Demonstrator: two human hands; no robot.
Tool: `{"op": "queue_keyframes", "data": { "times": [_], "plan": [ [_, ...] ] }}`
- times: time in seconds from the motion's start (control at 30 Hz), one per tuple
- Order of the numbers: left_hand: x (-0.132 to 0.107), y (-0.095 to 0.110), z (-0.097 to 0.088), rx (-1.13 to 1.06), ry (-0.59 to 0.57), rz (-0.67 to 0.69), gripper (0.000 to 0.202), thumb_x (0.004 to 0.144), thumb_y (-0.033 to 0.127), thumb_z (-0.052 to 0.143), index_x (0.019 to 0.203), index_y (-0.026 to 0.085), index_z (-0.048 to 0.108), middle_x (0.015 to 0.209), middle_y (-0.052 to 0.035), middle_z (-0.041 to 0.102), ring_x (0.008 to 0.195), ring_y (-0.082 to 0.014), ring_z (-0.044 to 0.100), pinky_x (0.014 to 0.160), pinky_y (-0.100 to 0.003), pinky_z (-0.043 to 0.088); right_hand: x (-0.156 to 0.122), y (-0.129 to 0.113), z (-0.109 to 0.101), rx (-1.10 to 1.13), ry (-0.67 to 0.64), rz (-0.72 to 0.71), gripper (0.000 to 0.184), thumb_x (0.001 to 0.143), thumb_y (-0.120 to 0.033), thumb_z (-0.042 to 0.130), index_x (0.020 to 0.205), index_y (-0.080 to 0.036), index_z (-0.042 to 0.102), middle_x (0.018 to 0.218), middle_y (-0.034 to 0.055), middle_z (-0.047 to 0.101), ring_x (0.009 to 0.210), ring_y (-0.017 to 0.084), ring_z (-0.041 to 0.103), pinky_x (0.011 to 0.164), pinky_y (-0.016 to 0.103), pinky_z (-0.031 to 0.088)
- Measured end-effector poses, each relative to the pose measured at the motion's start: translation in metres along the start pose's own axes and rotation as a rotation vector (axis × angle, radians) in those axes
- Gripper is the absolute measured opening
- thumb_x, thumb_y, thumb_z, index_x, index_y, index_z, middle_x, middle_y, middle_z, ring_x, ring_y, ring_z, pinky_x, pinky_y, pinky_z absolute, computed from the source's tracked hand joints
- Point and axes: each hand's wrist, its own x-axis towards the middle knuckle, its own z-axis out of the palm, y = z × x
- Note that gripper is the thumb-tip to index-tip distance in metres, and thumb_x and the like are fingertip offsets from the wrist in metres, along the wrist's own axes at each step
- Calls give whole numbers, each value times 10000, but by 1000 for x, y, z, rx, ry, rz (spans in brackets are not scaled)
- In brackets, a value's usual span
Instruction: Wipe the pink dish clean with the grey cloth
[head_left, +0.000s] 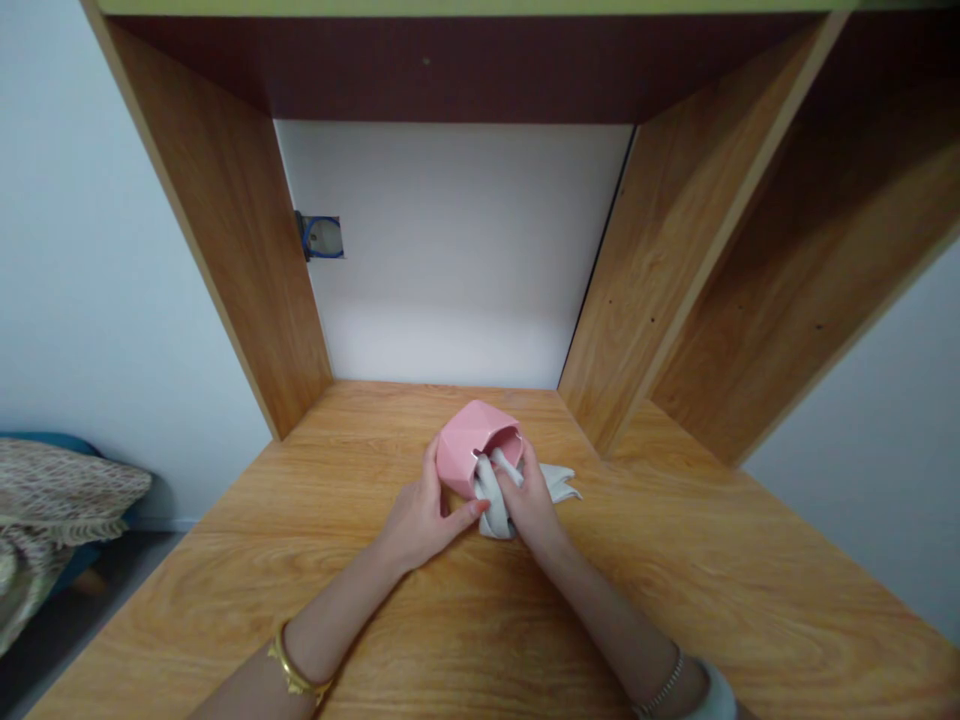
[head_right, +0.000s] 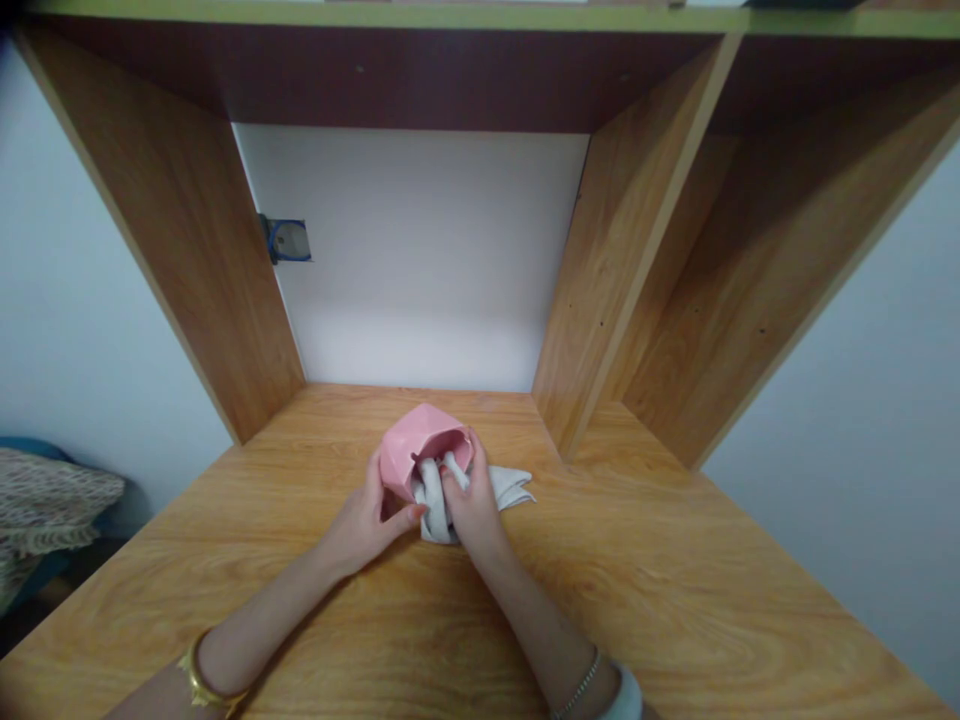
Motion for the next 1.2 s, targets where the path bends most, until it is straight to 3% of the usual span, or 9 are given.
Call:
{"op": "queue_keyframes", "data": {
  "times": [0.17, 0.3, 0.43, 0.6, 1.2],
  "plan": [
    [0, 0, 1, -18, 31, -18, 675, 771, 494, 496, 1260, 105, 238, 954, -110, 607, 783, -234, 599, 675, -349, 468, 0, -4, -1, -18, 20, 28, 622, 679, -297, 562, 1251, -160, 356, 1246, 117, 479, 1140, 216, 458, 988, 375, 333],
    [-1, 0, 2, -1, 83, 7, 637, 767, 470, 503, 1230, 112, 254, 949, -103, 606, 802, -226, 602, 672, -332, 469, 0, -10, -3, -39, -30, 62, 701, 657, -301, 580, 1281, -150, 299, 1159, 122, 541, 1014, 214, 550, 898, 362, 420],
    [-2, 1, 1, 85, 103, -23, 680, 727, 473, 538, 1233, 115, 258, 867, -83, 621, 710, -219, 610, 613, -321, 467, 0, -14, -5, -124, -51, 68, 763, 648, -339, 603, 1300, -125, 269, 1061, 120, 592, 939, 221, 582, 838, 357, 448],
    [-1, 0, -1, 123, 135, 4, 663, 698, 459, 561, 1220, 148, 295, 958, -85, 615, 779, -223, 610, 669, -327, 468, 2, -13, -9, -242, -44, 64, 750, 643, -344, 602, 1288, -114, 295, 958, 90, 630, 901, 216, 595, 809, 330, 451],
    [1, -1, -3, 162, 132, 12, 712, 639, 472, 600, 1223, 141, 363, 926, -82, 637, 753, -228, 612, 682, -333, 478, 7, -20, -21, -470, -120, -54, 726, 655, -270, 581, 1307, -157, 282, 667, 0, 621, 571, 178, 584, 555, 278, 446]
  ]
}}
